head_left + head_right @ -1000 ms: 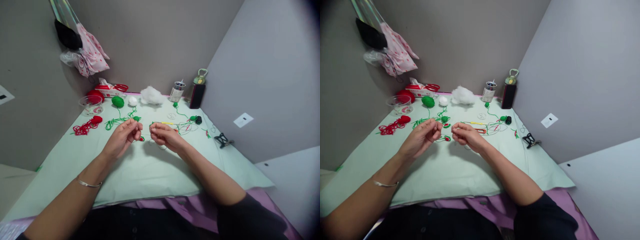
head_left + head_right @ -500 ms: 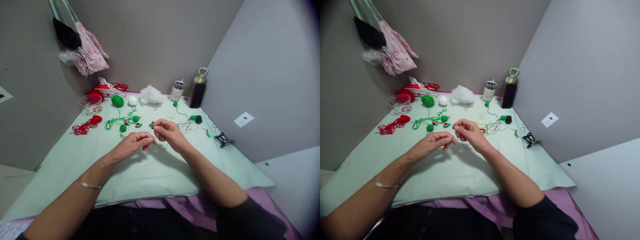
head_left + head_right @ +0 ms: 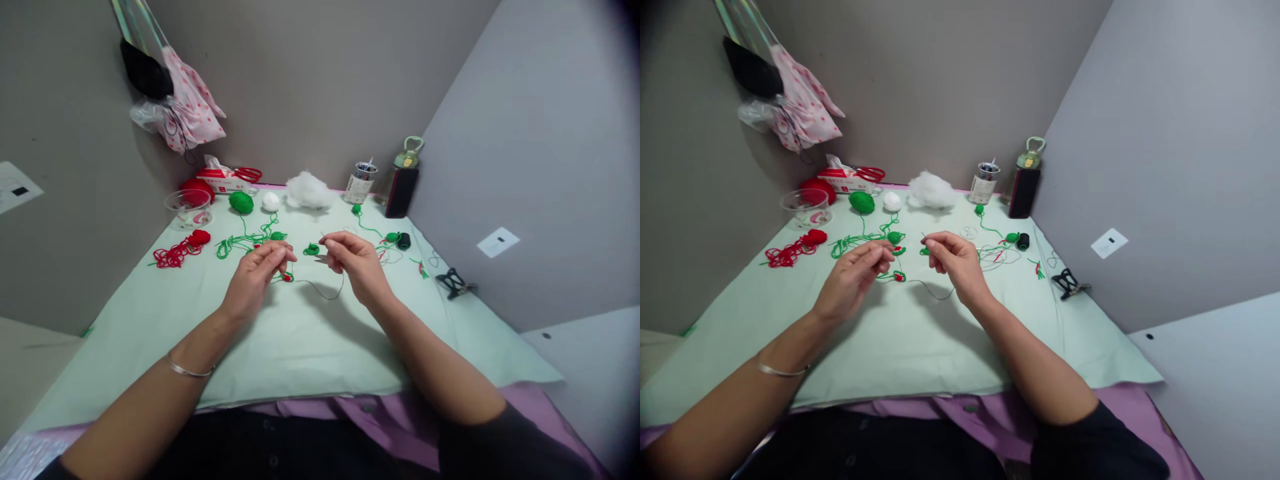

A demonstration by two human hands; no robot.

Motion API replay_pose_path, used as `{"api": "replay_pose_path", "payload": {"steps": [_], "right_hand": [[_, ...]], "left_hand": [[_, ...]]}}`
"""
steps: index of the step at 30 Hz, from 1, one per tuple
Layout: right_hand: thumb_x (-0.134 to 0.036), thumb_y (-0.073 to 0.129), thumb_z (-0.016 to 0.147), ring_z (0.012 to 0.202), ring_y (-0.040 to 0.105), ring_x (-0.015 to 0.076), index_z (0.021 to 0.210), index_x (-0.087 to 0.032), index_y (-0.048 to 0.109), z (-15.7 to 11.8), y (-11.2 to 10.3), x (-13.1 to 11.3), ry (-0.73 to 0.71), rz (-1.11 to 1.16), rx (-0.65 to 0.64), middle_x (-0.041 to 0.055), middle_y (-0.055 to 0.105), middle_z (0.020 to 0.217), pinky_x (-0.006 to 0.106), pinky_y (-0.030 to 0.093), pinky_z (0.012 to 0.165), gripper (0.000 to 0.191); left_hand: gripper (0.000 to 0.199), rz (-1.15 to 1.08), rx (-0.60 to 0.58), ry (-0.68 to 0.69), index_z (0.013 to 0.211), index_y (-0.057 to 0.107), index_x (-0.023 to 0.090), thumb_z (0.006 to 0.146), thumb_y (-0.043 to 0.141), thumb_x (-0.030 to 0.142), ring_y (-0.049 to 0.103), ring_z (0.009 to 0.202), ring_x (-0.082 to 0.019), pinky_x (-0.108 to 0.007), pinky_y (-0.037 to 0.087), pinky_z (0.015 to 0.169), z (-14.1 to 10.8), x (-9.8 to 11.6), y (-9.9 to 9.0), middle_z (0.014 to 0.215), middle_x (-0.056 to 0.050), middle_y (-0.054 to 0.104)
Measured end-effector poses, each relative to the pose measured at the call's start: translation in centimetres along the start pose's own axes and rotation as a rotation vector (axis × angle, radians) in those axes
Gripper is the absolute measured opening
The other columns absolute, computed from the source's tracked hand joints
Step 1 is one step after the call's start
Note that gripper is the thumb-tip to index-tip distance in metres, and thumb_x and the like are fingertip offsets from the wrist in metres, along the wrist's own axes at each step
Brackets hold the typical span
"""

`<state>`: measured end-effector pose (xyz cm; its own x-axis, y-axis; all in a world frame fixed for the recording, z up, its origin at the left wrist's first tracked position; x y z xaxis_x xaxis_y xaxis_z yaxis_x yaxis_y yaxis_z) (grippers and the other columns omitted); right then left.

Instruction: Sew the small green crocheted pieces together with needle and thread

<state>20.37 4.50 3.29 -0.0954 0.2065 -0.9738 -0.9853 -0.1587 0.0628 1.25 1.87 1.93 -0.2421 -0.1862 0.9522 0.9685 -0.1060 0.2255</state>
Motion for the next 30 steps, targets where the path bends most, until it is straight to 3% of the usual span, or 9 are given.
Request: {"api": "replay_pose_path", "payload": {"steps": [3,7,9,11,13,18,23,27,30], "right_hand": [[-0.039,0.072,0.088,0.049,0.046,0.0091,0.089,-0.018,0.071,-1.0,1.2,-0.9,-0.026,-0.01,-0.09,-0.0039,0.057,0.054,0.023,0.034,0.048,0.021],[-0.039,0.069,0.09,0.048,0.043,0.0087,0.086,-0.018,0.066,-2.0,2.5,-1.7,-0.028,-0.032,-0.18,-0.0053,0.053,0.053,0.023,0.032,0.046,0.022],[-0.039,0.069,0.091,0.048,0.04,0.008,0.085,-0.018,0.065,-2.1,2.6,-1.8,-0.028,-0.033,-0.191,-0.0065,0.048,0.053,0.023,0.031,0.047,0.023],[-0.038,0.067,0.092,0.05,0.037,0.0077,0.086,-0.018,0.064,-2.1,2.6,-1.8,-0.015,-0.02,-0.199,-0.007,0.045,0.053,0.023,0.029,0.048,0.021],[-0.034,0.064,0.094,0.051,0.036,0.0079,0.089,-0.018,0.064,-2.1,2.5,-1.6,0.015,0.004,-0.22,-0.0069,0.044,0.055,0.023,0.029,0.05,0.017],[-0.032,0.062,0.095,0.053,0.043,0.0092,0.096,-0.019,0.064,-2.2,2.6,-1.6,0.047,0.045,-0.263,-0.005,0.053,0.059,0.023,0.033,0.051,0.014],[-0.038,0.066,0.094,0.049,0.049,0.009,0.094,-0.019,0.06,-2.3,2.9,-1.6,0.048,0.066,-0.271,-0.0017,0.066,0.063,0.023,0.037,0.05,0.02],[-0.04,0.067,0.093,0.049,0.052,0.0094,0.093,-0.019,0.061,-2.5,3.0,-1.6,0.01,0.047,-0.275,-0.0017,0.067,0.062,0.023,0.041,0.051,0.022],[-0.042,0.067,0.093,0.05,0.053,0.0096,0.092,-0.019,0.061,-2.6,3.1,-1.6,-0.018,0.001,-0.274,-0.0017,0.067,0.062,0.023,0.042,0.051,0.024]], "left_hand": [[0.025,0.152,-0.012,0.099,0.079,0.075,0.02,0.094,0.062,0.036,0.059,0.104,-0.021,-0.029,0.048,0.083,-0.3,0.2,0.2,0.099,-0.007,0.064],[0.027,0.192,-0.035,0.149,0.073,0.07,0.021,0.095,0.06,0.032,0.053,0.127,-0.026,-0.03,0.049,0.086,-0.6,0.6,0.5,0.088,-0.007,0.063],[0.028,0.164,-0.042,0.126,0.068,0.066,0.02,0.094,0.059,0.029,0.057,0.119,-0.025,-0.03,0.049,0.082,-0.7,0.7,0.5,0.089,-0.007,0.065],[0.029,0.108,-0.07,0.056,0.067,0.063,0.019,0.094,0.057,0.028,0.061,0.093,-0.02,-0.029,0.049,0.076,-0.7,0.6,0.6,0.094,-0.006,0.068],[0.028,0.028,-0.123,-0.031,0.072,0.062,0.017,0.096,0.055,0.03,0.055,0.072,-0.013,-0.028,0.048,0.072,-0.7,0.3,0.8,0.099,-0.005,0.069],[0.027,-0.059,-0.192,-0.079,0.083,0.062,0.019,0.098,0.056,0.041,0.058,0.078,-0.014,-0.028,0.049,0.08,-0.6,0.1,1.4,0.094,-0.004,0.068],[0.029,0.327,-0.102,0.186,0.113,0.072,0.022,0.102,0.052,0.04,0.059,0.091,-0.018,-0.031,0.05,0.085,-1.1,0.5,1.2,0.098,-0.005,0.063],[0.04,0.624,-0.112,0.463,0.14,0.061,0.023,0.105,0.045,0.032,0.055,0.096,-0.021,-0.037,0.049,0.092,-1.8,0.9,2.0,0.097,-0.007,0.059],[0.046,0.747,-0.149,0.558,0.15,0.05,0.021,0.106,0.042,0.028,0.054,0.097,-0.022,-0.038,0.048,0.092,-2.1,0.7,2.4,0.098,-0.008,0.058]]}}
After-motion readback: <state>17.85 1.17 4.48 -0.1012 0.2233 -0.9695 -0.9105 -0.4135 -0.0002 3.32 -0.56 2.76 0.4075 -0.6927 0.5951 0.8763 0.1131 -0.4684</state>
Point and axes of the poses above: each hand's wrist, its own z-axis towards the middle knuckle, its own y-axis out of the palm, x = y × z, the point moved 5 cm from there along z, towards the middle knuckle
